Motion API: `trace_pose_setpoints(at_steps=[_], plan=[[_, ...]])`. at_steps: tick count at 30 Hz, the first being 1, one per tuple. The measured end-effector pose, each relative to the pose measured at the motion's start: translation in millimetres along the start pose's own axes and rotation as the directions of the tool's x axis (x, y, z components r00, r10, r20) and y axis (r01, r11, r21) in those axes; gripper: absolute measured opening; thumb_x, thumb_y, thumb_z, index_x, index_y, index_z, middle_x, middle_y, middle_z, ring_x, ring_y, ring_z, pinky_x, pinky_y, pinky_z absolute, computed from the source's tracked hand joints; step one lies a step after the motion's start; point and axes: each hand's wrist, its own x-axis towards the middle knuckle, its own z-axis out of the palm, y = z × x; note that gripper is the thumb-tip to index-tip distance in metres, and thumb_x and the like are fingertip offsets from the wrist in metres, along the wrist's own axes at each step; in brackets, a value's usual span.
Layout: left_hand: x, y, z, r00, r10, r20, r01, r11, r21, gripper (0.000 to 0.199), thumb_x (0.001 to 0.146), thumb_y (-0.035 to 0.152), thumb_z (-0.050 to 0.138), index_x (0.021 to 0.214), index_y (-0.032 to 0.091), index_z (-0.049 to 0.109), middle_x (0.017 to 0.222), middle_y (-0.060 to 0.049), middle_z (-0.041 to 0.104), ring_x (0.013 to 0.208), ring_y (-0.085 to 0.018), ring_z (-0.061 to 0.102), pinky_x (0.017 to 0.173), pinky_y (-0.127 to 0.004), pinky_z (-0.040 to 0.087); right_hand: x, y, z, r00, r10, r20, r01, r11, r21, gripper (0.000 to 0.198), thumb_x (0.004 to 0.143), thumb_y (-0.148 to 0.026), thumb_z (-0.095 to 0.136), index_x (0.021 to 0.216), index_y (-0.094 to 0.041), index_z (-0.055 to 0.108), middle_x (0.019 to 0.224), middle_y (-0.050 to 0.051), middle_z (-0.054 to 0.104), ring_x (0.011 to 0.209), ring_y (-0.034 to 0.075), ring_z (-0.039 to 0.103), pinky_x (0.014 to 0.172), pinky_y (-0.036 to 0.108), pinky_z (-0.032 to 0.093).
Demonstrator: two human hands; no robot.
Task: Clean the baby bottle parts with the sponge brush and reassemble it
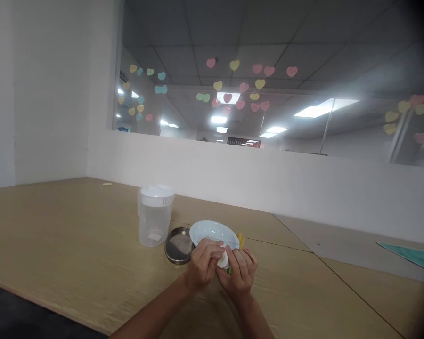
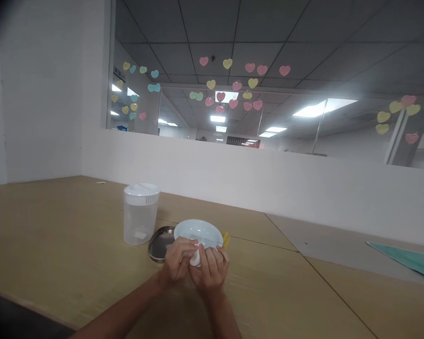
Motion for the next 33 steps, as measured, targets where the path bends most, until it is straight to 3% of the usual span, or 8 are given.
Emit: trace_pose_setpoints(at_steps=[4, 7, 9, 14, 18, 25, 28, 33], plan=[[7.6, 9.0, 4.8, 0.949, -0.308, -0.067, 0.301, 0.949, -0.094, 0.028, 0.095, 0.033, 0.037, 0.088, 0.018, 0.06, 0.081, -0.008, 0.066, 0.078, -0.017, 0.063, 0.071, -0.03, 0.051, 0.9, -2.9, -0.7, 0.999, -0.05, -0.02, 0.05, 0.999, -0.007, 0.038, 0.083, -0.031, 0.058, 0.119, -0.023, 0.056, 0.083, 0.005, 0.063, 0.08, 0.019, 0.06, 0.085, 0.04, 0.046], [12.2, 5.3, 6.1, 0.761, -0.593, -0.264, 0.53, 0.802, -0.275, 0.035, 0.095, 0.044, 0.032, 0.085, 0.018, 0.053, 0.063, 0.0, 0.057, 0.058, -0.012, 0.057, 0.059, -0.025, 0.048, 3.0, 1.0, -1.5, 0.99, -0.142, -0.004, 0.142, 0.989, 0.047, 0.037, 0.08, -0.023, 0.063, 0.116, -0.025, 0.056, 0.081, 0.002, 0.063, 0.077, 0.017, 0.06, 0.086, 0.04, 0.048], [12.5, -1.4, 4.1, 0.665, -0.666, -0.339, 0.558, 0.744, -0.367, 0.036, 0.094, 0.049, 0.031, 0.089, 0.018, 0.05, 0.06, 0.002, 0.054, 0.053, -0.011, 0.053, 0.055, -0.023, 0.047, 4.2, 6.7, -3.0, 0.997, -0.068, -0.046, 0.07, 0.997, 0.044, 0.046, 0.076, -0.022, 0.069, 0.119, -0.023, 0.053, 0.083, 0.003, 0.063, 0.077, 0.018, 0.061, 0.084, 0.041, 0.049], [1.0, -13.6, -1.2, 0.779, -0.583, -0.234, 0.561, 0.813, -0.158, 0.042, 0.092, 0.054, 0.034, 0.098, 0.017, 0.054, 0.084, -0.007, 0.064, 0.075, -0.017, 0.06, 0.072, -0.029, 0.049, 1.3, 19.1, -6.0, 0.952, 0.307, -0.002, -0.307, 0.951, 0.039, 0.041, 0.081, -0.035, 0.06, 0.117, -0.017, 0.05, 0.091, 0.011, 0.063, 0.084, 0.025, 0.06, 0.088, 0.05, 0.044], [-8.5, -17.0, -0.1, 0.823, -0.544, -0.162, 0.542, 0.838, -0.062, 0.042, 0.093, 0.051, 0.031, 0.1, 0.018, 0.055, 0.092, -0.008, 0.063, 0.084, -0.019, 0.059, 0.078, -0.031, 0.047, -4.8, 18.9, -1.3, 0.943, 0.302, 0.139, -0.314, 0.947, 0.072, 0.032, 0.083, -0.035, 0.054, 0.11, -0.019, 0.054, 0.09, 0.008, 0.067, 0.08, 0.024, 0.062, 0.093, 0.048, 0.038], [-13.6, -24.3, 4.0, 0.854, -0.514, -0.084, 0.515, 0.857, -0.011, 0.034, 0.093, 0.045, 0.035, 0.104, 0.019, 0.054, 0.099, -0.008, 0.062, 0.092, -0.019, 0.058, 0.084, -0.033, 0.045, -4.8, 16.7, 2.8, 0.913, 0.362, 0.185, -0.386, 0.916, 0.112, 0.027, 0.085, -0.038, 0.053, 0.102, -0.018, 0.058, 0.088, 0.008, 0.068, 0.081, 0.023, 0.061, 0.093, 0.045, 0.036], [-14.1, -31.4, 7.4, 0.82, -0.562, -0.11, 0.566, 0.824, 0.01, 0.032, 0.089, 0.045, 0.045, 0.105, 0.019, 0.052, 0.102, -0.008, 0.061, 0.094, -0.02, 0.057, 0.086, -0.033, 0.044, -3.8, 17.0, 5.4, 0.758, 0.602, 0.253, -0.645, 0.751, 0.145, 0.038, 0.083, -0.048, 0.053, 0.101, -0.016, 0.058, 0.093, 0.012, 0.067, 0.087, 0.025, 0.06, 0.087, 0.042, 0.04], [-17.0, -53.1, 6.5, 0.692, -0.702, -0.166, 0.72, 0.689, 0.088, 0.027, 0.084, 0.043, 0.052, 0.096, 0.019, 0.055, 0.096, -0.007, 0.063, 0.093, -0.021, 0.059, 0.083, -0.035, 0.045, -10.9, 26.8, 16.9, 0.225, 0.851, 0.475, -0.974, 0.201, 0.101, 0.052, 0.064, -0.06, 0.065, 0.094, -0.018, 0.061, 0.08, 0.006, 0.067, 0.073, 0.023, 0.06, 0.068, 0.033, 0.044]])
